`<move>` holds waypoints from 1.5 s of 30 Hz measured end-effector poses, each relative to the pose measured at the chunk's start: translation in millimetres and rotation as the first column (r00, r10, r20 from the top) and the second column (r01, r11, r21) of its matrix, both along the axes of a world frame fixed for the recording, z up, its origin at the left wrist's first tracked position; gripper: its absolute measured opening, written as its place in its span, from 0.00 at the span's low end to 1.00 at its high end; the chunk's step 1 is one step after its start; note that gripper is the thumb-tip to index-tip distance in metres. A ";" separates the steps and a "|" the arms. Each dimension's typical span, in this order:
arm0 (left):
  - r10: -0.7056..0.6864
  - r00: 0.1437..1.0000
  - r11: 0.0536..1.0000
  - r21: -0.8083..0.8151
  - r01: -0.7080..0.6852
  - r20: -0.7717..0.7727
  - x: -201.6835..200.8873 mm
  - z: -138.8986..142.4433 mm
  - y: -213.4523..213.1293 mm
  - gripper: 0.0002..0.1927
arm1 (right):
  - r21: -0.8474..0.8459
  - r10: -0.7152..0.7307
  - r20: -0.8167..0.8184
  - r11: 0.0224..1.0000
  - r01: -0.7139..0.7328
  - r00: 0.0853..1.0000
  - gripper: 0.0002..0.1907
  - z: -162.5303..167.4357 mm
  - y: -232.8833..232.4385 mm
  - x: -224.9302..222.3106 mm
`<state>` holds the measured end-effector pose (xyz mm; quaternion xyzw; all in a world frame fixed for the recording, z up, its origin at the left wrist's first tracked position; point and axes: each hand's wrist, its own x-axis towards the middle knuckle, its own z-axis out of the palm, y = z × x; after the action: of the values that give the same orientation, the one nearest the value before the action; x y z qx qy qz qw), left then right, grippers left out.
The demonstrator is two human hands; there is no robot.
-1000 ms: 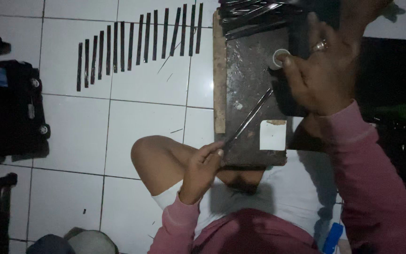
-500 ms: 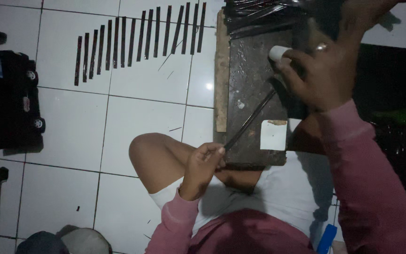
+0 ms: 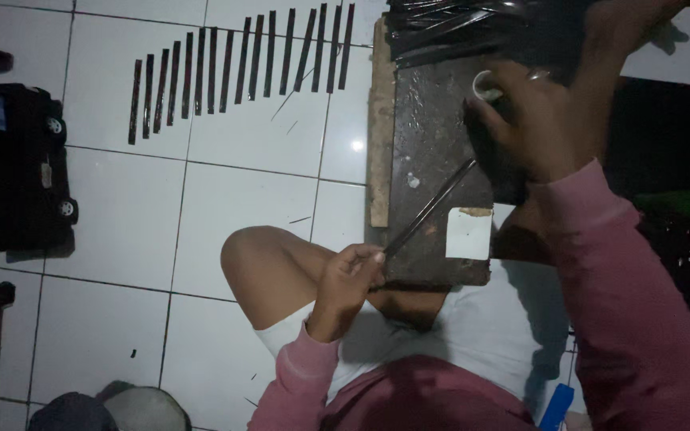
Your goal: The person sits on the floor and repeatedly rubs a white substance from a small cup onto long metal rods using a cloth. The person handles the rods one at a time, polishing them on a wooden board and placing them in a row on the floor.
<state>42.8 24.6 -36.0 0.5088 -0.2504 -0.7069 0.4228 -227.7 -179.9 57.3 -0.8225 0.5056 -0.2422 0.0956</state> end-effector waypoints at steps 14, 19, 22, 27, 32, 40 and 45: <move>-0.007 0.999 0.997 -0.081 0.011 0.042 1.8 1.9 2.7 0.13 | -0.317 -0.185 -0.401 0.947 0.054 0.897 0.20 -1.0 24.0 -20.7; 0.002 1.000 0.998 -0.060 -0.001 0.013 -0.3 0.6 1.8 0.12 | -0.258 -0.180 -0.458 0.964 0.063 0.870 0.21 -3.3 32.5 -25.9; 0.014 1.000 0.998 -0.064 -0.015 -0.006 -1.6 1.0 3.4 0.11 | -0.280 -0.148 -0.400 0.959 0.034 0.905 0.19 -4.7 33.9 -31.2; 0.004 1.000 0.997 -0.082 -0.003 0.015 -2.0 4.4 5.7 0.11 | -0.255 -0.128 -0.359 0.966 0.035 0.925 0.21 -1.0 32.9 -31.6; 0.013 1.000 0.998 -0.061 -0.014 -0.011 -3.3 0.9 7.9 0.11 | 0.142 -0.143 0.386 0.985 0.094 0.911 0.13 11.7 46.1 -28.5; 0.030 1.000 0.998 -0.051 -0.030 -0.008 -6.0 -14.1 11.0 0.11 | 0.477 -0.311 0.414 0.874 0.087 0.855 0.24 -28.4 90.1 -17.7; 0.057 0.989 0.997 -0.050 -0.064 -0.136 -5.3 -11.1 12.8 0.10 | 0.562 -0.392 0.475 0.824 0.071 0.788 0.25 -55.1 106.7 -4.7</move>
<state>37.5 37.4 -47.1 0.4559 -0.2250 -0.7194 0.4734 -232.4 -73.2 2.3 -0.5832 0.5997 -0.3429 0.4274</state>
